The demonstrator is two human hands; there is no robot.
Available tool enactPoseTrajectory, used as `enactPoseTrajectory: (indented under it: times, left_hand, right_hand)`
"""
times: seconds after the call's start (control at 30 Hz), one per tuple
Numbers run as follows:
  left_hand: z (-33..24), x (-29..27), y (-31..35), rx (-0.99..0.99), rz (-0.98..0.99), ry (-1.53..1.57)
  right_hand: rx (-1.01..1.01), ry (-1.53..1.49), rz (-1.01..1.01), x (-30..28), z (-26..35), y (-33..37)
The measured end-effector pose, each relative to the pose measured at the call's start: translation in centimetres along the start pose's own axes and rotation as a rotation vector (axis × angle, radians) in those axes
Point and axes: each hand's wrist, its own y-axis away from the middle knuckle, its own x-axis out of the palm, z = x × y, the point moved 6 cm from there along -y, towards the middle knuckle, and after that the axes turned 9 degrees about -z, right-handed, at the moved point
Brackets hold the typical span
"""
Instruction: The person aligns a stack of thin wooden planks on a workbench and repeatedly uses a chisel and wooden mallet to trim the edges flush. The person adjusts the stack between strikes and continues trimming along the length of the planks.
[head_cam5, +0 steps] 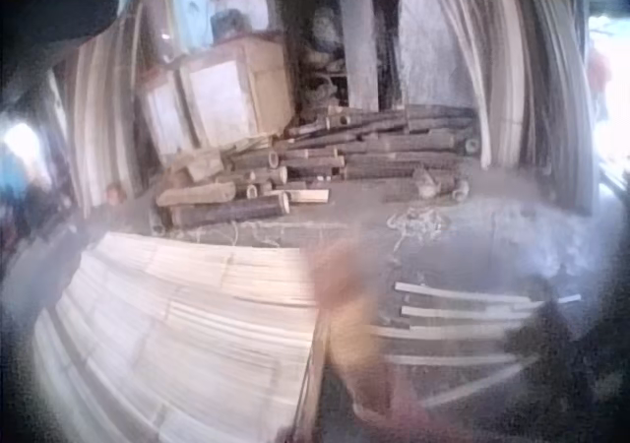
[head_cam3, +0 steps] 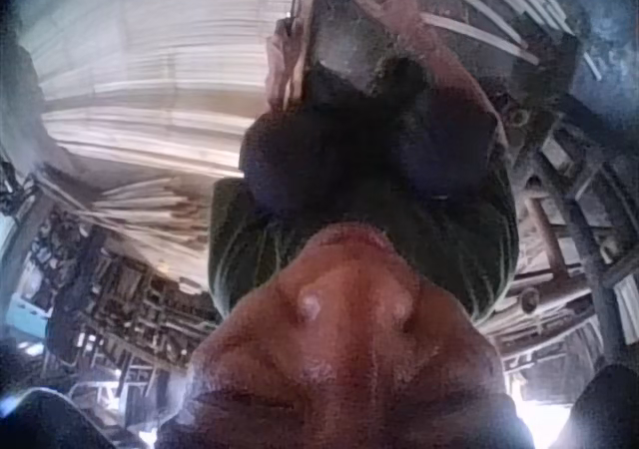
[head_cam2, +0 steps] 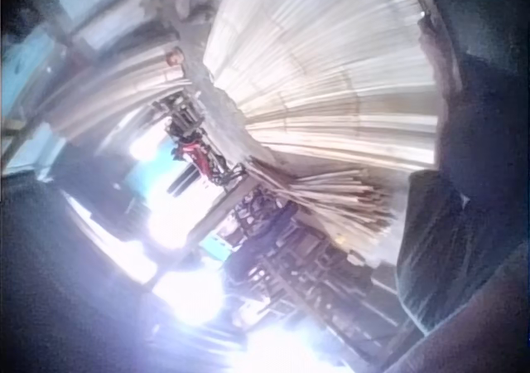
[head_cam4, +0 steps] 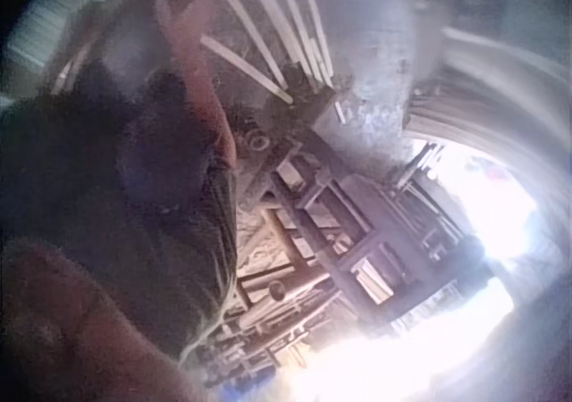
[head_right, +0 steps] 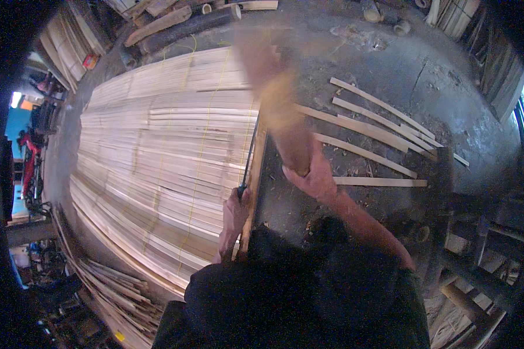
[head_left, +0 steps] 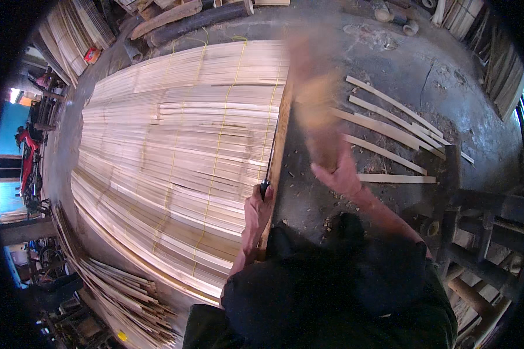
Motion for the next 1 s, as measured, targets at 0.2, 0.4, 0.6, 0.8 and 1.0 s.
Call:
enactPoseTrajectory:
  times: [0.2, 0.4, 0.6, 0.8, 1.0]
  left_hand:
    - [0.6, -0.7, -0.1, 0.055, -0.079, -0.038]
    - [0.1, 0.6, 0.2, 0.019, -0.048, -0.322]
    - [-0.1, -1.0, -0.1, -0.044, 0.027, 0.071]
    - [2.5, -0.9, 0.7, -0.012, 0.01, 0.023]
    - [2.0, 0.0, 0.2, -0.046, 0.042, 0.044]
  right_hand:
    - [0.362, 0.066, 0.339, 2.0, -3.4, 3.7]
    - [0.19, 0.071, 0.171, -0.2, -1.5, 2.7]
    - [0.27, 0.008, 0.193, -2.3, 1.8, -0.4]
    - [-0.101, -0.13, -0.085, -5.1, 11.4, -7.3]
    - [-0.027, -0.021, 0.039, -0.9, 3.8, -3.7]
